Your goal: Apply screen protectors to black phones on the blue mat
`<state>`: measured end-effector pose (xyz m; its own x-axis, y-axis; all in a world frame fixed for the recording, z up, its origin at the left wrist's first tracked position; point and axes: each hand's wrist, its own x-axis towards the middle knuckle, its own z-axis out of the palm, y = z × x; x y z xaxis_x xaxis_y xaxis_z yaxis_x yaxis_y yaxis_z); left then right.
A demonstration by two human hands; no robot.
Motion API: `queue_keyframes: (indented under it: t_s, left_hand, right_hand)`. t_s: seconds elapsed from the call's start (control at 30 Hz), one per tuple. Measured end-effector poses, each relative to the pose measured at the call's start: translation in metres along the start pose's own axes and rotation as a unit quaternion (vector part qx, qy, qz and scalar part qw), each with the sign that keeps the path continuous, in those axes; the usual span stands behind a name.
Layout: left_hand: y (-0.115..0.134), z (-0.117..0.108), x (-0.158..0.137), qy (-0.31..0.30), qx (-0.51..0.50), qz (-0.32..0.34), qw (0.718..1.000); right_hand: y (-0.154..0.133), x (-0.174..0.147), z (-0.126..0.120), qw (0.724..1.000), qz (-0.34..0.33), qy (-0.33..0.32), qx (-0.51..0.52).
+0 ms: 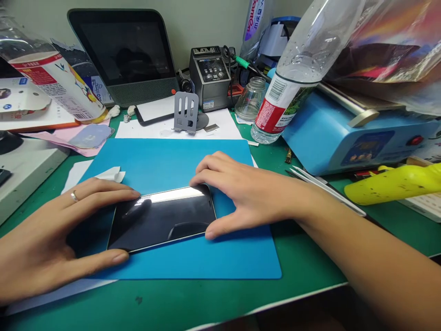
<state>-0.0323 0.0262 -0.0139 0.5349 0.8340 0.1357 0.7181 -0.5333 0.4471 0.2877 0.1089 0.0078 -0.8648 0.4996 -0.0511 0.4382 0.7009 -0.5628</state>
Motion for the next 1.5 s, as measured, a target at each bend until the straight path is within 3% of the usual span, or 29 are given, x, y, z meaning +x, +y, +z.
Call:
queue_keyframes:
  t_s: [0.23,0.4,0.7,0.97,1.5]
  left_hand:
    - [-0.004,-0.006,0.002,-0.015,0.000,0.031,0.999]
    - [-0.004,-0.005,-0.002,-0.005,0.005,0.009,1.000]
    - [-0.003,-0.007,0.002,-0.028,-0.004,0.035,0.999]
    - [0.000,-0.011,0.006,-0.041,-0.001,0.042,0.998]
    - [0.001,-0.011,0.010,-0.028,-0.020,0.058,0.998]
  right_hand:
    - [-0.001,0.001,0.000,1.000,0.004,0.000,-0.003]
    - [-0.001,0.001,-0.002,1.000,0.023,-0.003,0.001]
    - [0.005,0.000,-0.003,0.999,-0.007,0.018,-0.036]
    - [0.006,0.001,0.000,0.999,0.005,0.022,-0.032]
    - [0.002,0.003,0.007,0.999,0.010,0.015,-0.047]
